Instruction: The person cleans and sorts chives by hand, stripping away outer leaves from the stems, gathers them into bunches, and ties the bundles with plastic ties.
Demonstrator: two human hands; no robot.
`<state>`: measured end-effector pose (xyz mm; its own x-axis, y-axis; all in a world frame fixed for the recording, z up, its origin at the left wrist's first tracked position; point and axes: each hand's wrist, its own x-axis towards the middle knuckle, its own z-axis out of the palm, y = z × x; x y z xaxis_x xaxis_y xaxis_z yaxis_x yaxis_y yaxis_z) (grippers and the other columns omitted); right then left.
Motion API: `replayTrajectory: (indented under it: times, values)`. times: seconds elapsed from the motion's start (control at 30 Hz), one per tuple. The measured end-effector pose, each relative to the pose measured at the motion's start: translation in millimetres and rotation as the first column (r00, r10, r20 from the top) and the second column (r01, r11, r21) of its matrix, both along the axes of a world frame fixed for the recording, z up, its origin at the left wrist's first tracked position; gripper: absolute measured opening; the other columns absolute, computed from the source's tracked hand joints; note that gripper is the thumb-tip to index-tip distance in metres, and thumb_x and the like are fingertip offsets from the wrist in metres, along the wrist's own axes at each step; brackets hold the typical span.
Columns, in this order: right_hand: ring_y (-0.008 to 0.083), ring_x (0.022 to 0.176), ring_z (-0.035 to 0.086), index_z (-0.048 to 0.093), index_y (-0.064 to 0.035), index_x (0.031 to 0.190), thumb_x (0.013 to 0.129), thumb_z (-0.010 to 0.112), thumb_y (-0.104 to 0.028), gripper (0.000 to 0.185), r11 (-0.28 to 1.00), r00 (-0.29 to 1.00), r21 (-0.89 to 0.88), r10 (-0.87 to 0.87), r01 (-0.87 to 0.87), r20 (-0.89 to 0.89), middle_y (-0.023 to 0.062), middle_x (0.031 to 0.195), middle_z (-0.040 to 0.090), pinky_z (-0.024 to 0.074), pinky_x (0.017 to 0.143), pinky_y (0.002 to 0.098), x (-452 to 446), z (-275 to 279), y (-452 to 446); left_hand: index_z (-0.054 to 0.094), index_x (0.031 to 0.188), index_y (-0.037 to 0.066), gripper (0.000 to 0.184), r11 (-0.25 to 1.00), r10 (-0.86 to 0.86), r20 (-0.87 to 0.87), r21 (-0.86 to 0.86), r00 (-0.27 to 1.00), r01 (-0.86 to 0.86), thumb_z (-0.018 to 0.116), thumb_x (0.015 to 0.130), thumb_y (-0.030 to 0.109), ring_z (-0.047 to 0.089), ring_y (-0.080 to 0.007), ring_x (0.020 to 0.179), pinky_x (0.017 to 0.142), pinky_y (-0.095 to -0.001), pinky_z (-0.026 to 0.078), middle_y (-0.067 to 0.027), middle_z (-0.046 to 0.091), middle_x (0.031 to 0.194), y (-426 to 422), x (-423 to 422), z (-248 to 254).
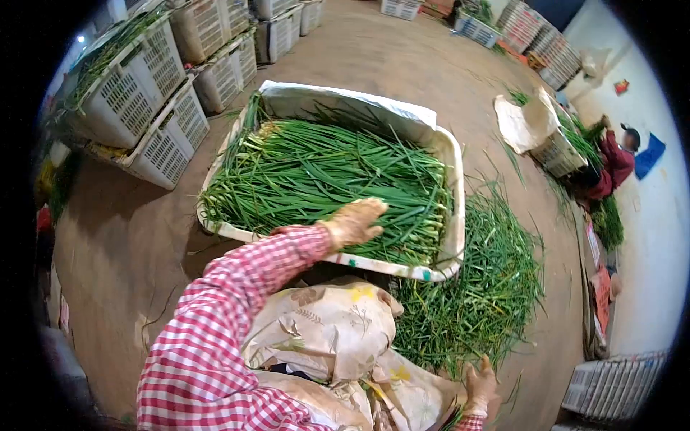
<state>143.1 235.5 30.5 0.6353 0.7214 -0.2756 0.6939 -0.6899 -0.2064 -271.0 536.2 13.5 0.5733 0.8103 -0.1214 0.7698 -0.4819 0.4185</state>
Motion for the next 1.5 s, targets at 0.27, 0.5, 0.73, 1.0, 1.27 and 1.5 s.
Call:
replayTrajectory:
  times: [0.27, 0.5, 0.73, 1.0, 1.27, 1.5]
  values:
    - [0.0268, 0.105, 0.059, 0.057, -0.0036, 0.120, 0.078, 0.067, -0.012, 0.043, 0.780, 0.804, 0.312, 0.590, -0.543, -0.075, 0.0160, 0.116, 0.061, 0.0472, 0.089, 0.0340, -122.1, -10.8, 105.1, 0.024, 0.137, -0.005, 0.092, 0.980, 0.193, -0.036, 0.055, 0.980, -0.191, 0.055, 0.080, 0.060, 0.023, -0.0338, 0.135, 0.111, -0.0447, 0.017, -0.0217, 0.027, 0.143, 61.6, 51.2, -77.4]
    - [0.0278, 0.097, 0.061, 0.059, -0.0107, 0.118, 0.081, 0.064, -0.031, 0.043, 0.795, 0.783, 0.158, 0.605, -0.585, -0.147, 0.0117, 0.108, 0.064, 0.0489, 0.083, 0.0361, -164.9, -50.8, 100.2, 0.040, 0.118, -0.010, 0.081, 0.985, 0.065, 0.086, 0.154, 0.994, -0.077, 0.078, 0.066, 0.038, 0.053, -0.0361, 0.101, 0.089, -0.0398, 0.043, -0.0235, 0.053, 0.105, 48.1, 53.2, -83.3]
    - [0.0299, 0.097, 0.061, 0.058, -0.0145, 0.120, 0.082, 0.062, -0.033, 0.043, 0.826, 0.803, 0.064, 0.560, -0.560, -0.206, 0.0129, 0.109, 0.063, 0.0498, 0.083, 0.0372, -177.2, -72.6, 94.3, 0.058, 0.098, -0.007, 0.061, 0.989, 0.092, -0.201, -0.099, 0.975, -0.114, 0.081, 0.058, 0.034, 0.063, -0.0325, 0.090, 0.078, -0.0390, 0.050, -0.0212, 0.065, 0.093, 80.6, 83.3, -49.5]
    - [0.0285, 0.100, 0.061, 0.060, -0.0129, 0.119, 0.084, 0.061, -0.031, 0.039, 0.889, 0.827, 0.288, 0.443, -0.356, -0.345, 0.0111, 0.111, 0.063, 0.0488, 0.086, 0.0359, -156.6, -54.8, 107.2, 0.057, 0.112, 0.000, 0.047, 0.918, 0.133, 0.336, -0.396, 0.932, 0.012, 0.072, 0.074, 0.023, 0.062, -0.0249, 0.085, 0.078, -0.0362, 0.047, -0.0164, 0.066, 0.090, 76.5, 30.1, -49.6]
    - [0.0189, 0.103, 0.060, 0.052, -0.0018, 0.126, 0.087, 0.063, -0.014, 0.042, 0.758, 0.755, 0.627, 0.516, -0.180, -0.406, 0.0133, 0.112, 0.063, 0.0466, 0.088, 0.0295, -161.1, 10.4, 150.9, 0.054, 0.117, -0.004, 0.061, 0.647, 0.513, 0.628, -0.731, 0.585, 0.217, 0.078, 0.069, 0.025, 0.063, -0.0190, 0.089, 0.088, -0.0301, 0.045, -0.0122, 0.064, 0.104, 96.3, -26.9, -47.4]
    - [0.0171, 0.101, 0.059, 0.043, -0.0047, 0.135, 0.091, 0.058, -0.024, 0.050, 0.645, 0.692, 0.752, 0.605, -0.136, -0.394, 0.0108, 0.112, 0.061, 0.0472, 0.084, 0.0296, -183.6, 41.1, 161.7, 0.056, 0.117, -0.002, 0.053, 0.824, 0.393, 0.881, -0.465, 0.264, 0.324, 0.073, 0.074, 0.023, 0.065, -0.0216, 0.087, 0.080, -0.0340, 0.051, -0.0120, 0.064, 0.105, 51.7, -55.5, 44.0]
